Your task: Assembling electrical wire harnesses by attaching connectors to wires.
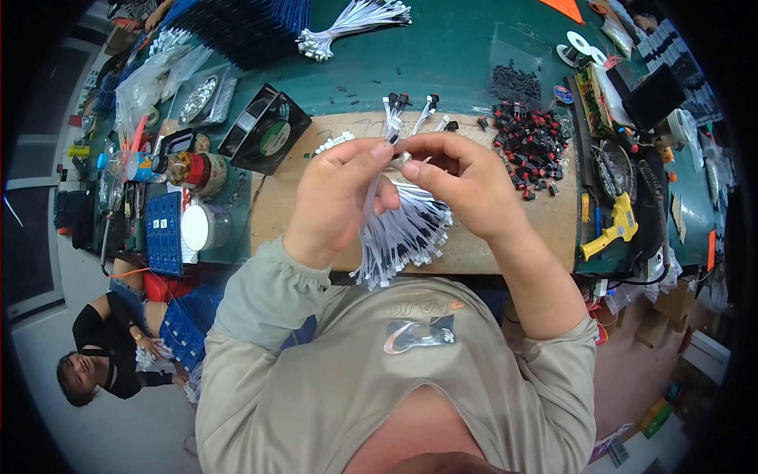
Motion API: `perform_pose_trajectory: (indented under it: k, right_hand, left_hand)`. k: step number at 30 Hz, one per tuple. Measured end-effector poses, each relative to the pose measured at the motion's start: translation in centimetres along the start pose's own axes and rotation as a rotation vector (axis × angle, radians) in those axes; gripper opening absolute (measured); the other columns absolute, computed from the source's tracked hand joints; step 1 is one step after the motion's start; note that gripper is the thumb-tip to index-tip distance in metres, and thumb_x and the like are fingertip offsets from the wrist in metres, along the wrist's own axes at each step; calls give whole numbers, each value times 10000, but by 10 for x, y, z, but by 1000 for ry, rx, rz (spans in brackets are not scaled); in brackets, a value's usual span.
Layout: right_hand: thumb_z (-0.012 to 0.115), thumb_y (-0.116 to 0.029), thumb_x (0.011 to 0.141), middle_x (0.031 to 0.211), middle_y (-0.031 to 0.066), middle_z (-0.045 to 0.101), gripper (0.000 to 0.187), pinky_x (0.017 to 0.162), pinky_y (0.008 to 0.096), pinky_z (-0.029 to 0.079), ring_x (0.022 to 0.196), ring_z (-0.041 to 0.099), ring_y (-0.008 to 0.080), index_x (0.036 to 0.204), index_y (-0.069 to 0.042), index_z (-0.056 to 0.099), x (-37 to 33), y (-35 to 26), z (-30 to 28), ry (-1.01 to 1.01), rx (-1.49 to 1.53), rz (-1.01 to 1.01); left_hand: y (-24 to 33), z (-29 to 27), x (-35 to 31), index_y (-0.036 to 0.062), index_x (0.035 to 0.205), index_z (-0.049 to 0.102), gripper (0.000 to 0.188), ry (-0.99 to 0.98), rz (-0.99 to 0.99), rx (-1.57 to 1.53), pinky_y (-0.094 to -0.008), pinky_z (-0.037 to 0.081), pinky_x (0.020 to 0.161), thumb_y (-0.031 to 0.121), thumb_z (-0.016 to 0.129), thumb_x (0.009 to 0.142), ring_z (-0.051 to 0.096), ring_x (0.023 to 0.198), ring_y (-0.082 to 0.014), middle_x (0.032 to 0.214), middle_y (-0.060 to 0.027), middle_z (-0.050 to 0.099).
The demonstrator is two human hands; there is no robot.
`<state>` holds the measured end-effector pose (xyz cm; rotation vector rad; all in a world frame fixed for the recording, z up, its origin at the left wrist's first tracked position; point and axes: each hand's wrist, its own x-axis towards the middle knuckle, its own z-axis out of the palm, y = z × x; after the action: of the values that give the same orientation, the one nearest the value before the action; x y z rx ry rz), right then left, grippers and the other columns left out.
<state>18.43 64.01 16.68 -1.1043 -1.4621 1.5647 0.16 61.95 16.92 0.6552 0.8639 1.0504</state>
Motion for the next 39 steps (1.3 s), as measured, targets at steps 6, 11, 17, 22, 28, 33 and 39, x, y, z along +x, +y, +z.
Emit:
perform_pose_trajectory:
  k: [6,11,17,22,28,33,39]
  right_hand:
    - [705,-197,791,912,83,632,266,666,257,486,732,593,127,971,-6,667,3,6,14,144,-90,-169]
    - [693,-178,779,902,80,632,237,668,259,486,723,592,135,932,0,665,6,4,22,189,-54,-113]
    - [672,-155,787,897,73,645,225,688,253,486,783,604,128,933,15,656,10,3,25,123,64,-24]
    - [644,-125,837,878,56,652,173,714,251,480,799,597,111,940,13,653,13,25,21,186,196,-183]
    - [653,-99,858,934,57,642,195,765,229,475,848,585,107,1016,14,634,8,0,13,103,149,-29]
    - [676,-186,828,869,72,661,272,701,240,476,791,596,106,991,30,651,9,13,14,59,77,-47]
    - [680,-152,821,867,67,661,242,699,228,476,788,603,109,973,33,646,9,17,24,135,237,-31]
  left_hand:
    - [-2,3,-5,-26,1042,620,265,41,82,71,-223,424,522,207,586,922,593,600,-123,841,-68,637]
    - [-3,4,-8,-27,1045,612,245,77,132,167,-217,430,532,186,573,931,607,622,-121,878,-78,645]
    - [-5,1,-10,-17,1096,581,260,98,150,153,-207,443,518,189,566,937,616,623,-120,900,-84,643]
    - [-2,9,-8,-9,1088,579,254,98,126,148,-204,443,499,196,564,939,611,593,-122,901,-82,639]
    - [4,-2,-12,-9,1064,576,242,112,110,168,-202,435,491,198,565,937,604,576,-119,872,-61,624]
    - [3,2,-11,-5,1065,571,239,111,130,231,-191,424,486,197,564,937,598,569,-103,875,-56,626]
    - [-4,3,-8,11,1062,585,228,125,139,307,-177,414,485,198,571,932,591,564,-84,876,-44,637]
